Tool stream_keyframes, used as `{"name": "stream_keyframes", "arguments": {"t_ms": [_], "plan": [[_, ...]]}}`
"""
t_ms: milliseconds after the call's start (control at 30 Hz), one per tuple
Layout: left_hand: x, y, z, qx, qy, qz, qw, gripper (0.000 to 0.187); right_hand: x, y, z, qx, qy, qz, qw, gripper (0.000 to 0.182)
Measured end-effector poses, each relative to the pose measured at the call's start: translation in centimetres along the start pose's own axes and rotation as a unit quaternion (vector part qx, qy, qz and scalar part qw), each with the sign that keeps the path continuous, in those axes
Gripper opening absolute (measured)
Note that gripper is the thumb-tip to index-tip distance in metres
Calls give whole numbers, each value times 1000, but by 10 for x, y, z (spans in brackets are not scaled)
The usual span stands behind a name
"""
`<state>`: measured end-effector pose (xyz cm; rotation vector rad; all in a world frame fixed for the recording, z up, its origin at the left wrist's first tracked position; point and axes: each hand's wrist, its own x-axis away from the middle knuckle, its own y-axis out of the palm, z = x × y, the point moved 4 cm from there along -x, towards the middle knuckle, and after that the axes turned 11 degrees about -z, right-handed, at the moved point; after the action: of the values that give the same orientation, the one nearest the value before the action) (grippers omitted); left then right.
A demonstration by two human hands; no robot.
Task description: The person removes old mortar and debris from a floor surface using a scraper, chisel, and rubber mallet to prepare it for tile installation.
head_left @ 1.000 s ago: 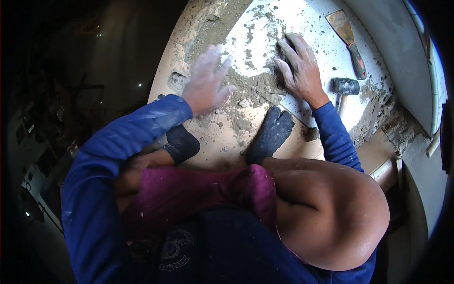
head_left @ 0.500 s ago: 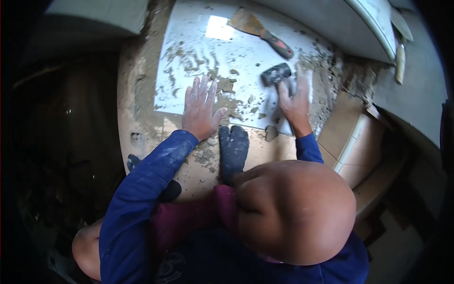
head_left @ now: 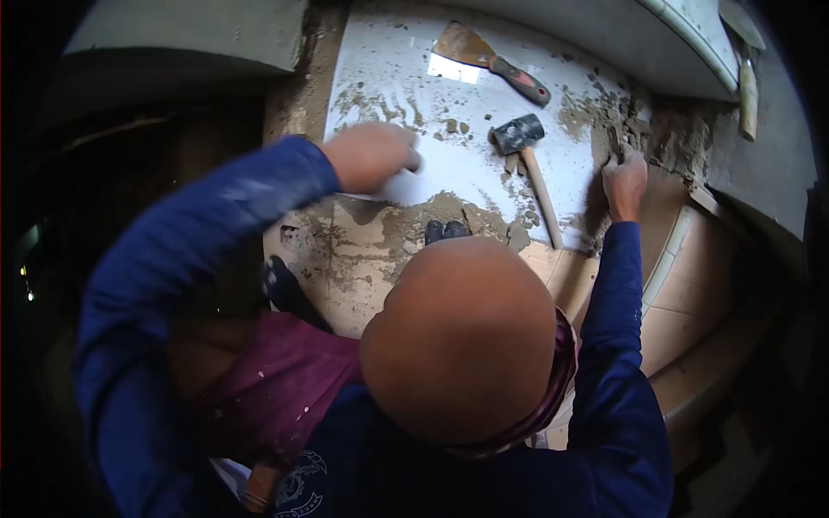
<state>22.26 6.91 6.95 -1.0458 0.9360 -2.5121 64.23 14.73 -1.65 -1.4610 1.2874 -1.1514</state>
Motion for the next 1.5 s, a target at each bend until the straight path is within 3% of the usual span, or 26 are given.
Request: {"name": "stream_keyframes", "arguments": {"t_ms": [100, 167, 200, 233, 300, 400, 500, 567, 600, 633, 700, 800, 1033, 1167, 1233, 1367, 1500], "plan": [[58, -38, -28, -53, -111, -95, 988, 23, -6, -13, -29, -94, -70, 1, 993, 32], [80, -38, -43, 9, -184, -141, 973, 25, -9, -30, -78, -165, -94, -33, 981, 31], [90, -41, -52, 34, -220, -162, 961, 26, -11, -30, -103, -181, -154, -66, 969, 30], [98, -35, -59, 40, -211, -147, 965, 29, -15, -29, -127, -174, -160, -113, 965, 30], [106, -15, -80, 90, -163, -94, 978, 29, -12, -42, -184, -219, -192, -118, 949, 27], [99, -7, -115, 80, -210, -107, 968, 38, -1, -66, -224, -303, -139, -157, 930, 21], [94, 27, -141, 15, -130, 165, 978, 51, 11, -89, -253, -377, -80, -183, 904, 17], [77, 52, -146, -33, -129, 213, 968, 65, 15, -81, -265, -390, -57, -177, 902, 14], [65, 71, -146, 26, -135, 191, 972, 71, 21, -70, -265, -380, -49, -160, 910, 12], [58, 86, -136, -19, -165, 176, 970, 75, 28, -58, -265, -372, -39, -149, 915, 11], [55, 100, -128, -22, -156, 223, 962, 77, 42, -43, -272, -354, -37, -140, 924, 10], [66, 97, -134, 25, -118, 185, 975, 78, 61, -33, -290, -332, -48, -137, 932, 9], [128, 149, -89, 32, -37, 99, 994, 81, 75, -26, -339, -238, -173, -118, 948, 13], [157, 187, -79, 23, 27, 87, 996, 84, 74, -13, -346, -244, -118, -236, 933, 19], [162, 197, -80, 22, 28, 89, 995, 84, 68, -22, -350, -196, -189, -219, 937, 28], [161, 199, -72, 30, 14, 97, 995, 87, 67, -51, -368, -142, -200, -243, 938, 30], [156, 201, -70, 26, 31, 97, 994, 89, 78, -32, -360, -131, -167, -304, 929, 32]]}}
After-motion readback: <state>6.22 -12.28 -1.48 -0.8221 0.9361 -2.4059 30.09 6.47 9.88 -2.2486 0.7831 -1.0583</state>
